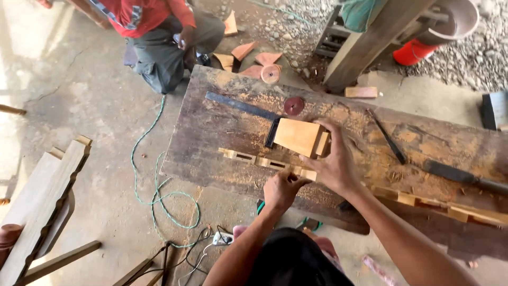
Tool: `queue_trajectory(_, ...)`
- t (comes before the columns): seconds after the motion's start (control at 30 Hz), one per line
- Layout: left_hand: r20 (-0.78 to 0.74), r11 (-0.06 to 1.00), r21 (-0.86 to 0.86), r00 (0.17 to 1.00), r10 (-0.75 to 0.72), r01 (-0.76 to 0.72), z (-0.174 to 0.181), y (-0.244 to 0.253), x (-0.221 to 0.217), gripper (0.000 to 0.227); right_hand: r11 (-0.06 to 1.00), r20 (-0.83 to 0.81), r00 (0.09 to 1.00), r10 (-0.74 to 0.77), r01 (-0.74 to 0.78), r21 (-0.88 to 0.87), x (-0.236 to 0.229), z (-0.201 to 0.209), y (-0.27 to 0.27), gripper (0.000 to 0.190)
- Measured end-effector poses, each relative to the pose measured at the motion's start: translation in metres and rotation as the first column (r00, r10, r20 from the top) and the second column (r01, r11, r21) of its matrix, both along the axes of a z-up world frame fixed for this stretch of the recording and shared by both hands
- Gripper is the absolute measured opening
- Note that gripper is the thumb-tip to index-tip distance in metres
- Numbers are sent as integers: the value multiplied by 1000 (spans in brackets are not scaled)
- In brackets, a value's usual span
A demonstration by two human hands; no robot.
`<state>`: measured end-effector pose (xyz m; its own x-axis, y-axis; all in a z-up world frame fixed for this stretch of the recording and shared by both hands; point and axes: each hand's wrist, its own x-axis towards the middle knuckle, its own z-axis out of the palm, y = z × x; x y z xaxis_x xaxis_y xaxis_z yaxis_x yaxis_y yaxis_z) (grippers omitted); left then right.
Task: The person uses a hammer to tap small wooden pieces into slots on a long wooden frame. They repeatedly pick up pieces, align them, and strike them into place, then move the frame along the workbench to continue the process.
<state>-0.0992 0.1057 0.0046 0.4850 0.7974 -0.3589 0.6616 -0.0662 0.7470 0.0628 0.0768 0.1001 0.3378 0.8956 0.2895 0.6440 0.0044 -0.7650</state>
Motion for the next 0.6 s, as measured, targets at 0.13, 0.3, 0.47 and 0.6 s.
queue_trajectory(0.13, -4, 964, -266, 1000, 1, -2, 33, 18, -13, 42, 875, -48, 978, -201, 157, -458, -9, 3, 0, 91)
queue_trajectory(0.3, 237, 841, 531, 935, -265, 104, 58, 93, -18, 97, 956, 51, 993, -107, 117, -270, -4, -7, 1, 97)
queue_trajectory(0.47, 299, 815, 382, 776, -555, 436, 65, 134, 25, 114, 961, 44, 999, -3, 15, -277, -5, -15, -2, 100)
queue_trajectory(0.6, 190, 853, 179, 833, -519, 491, 54, 140, 29, 87, 991, 83, 996, -33, 43, -126, -5, -12, 4, 105)
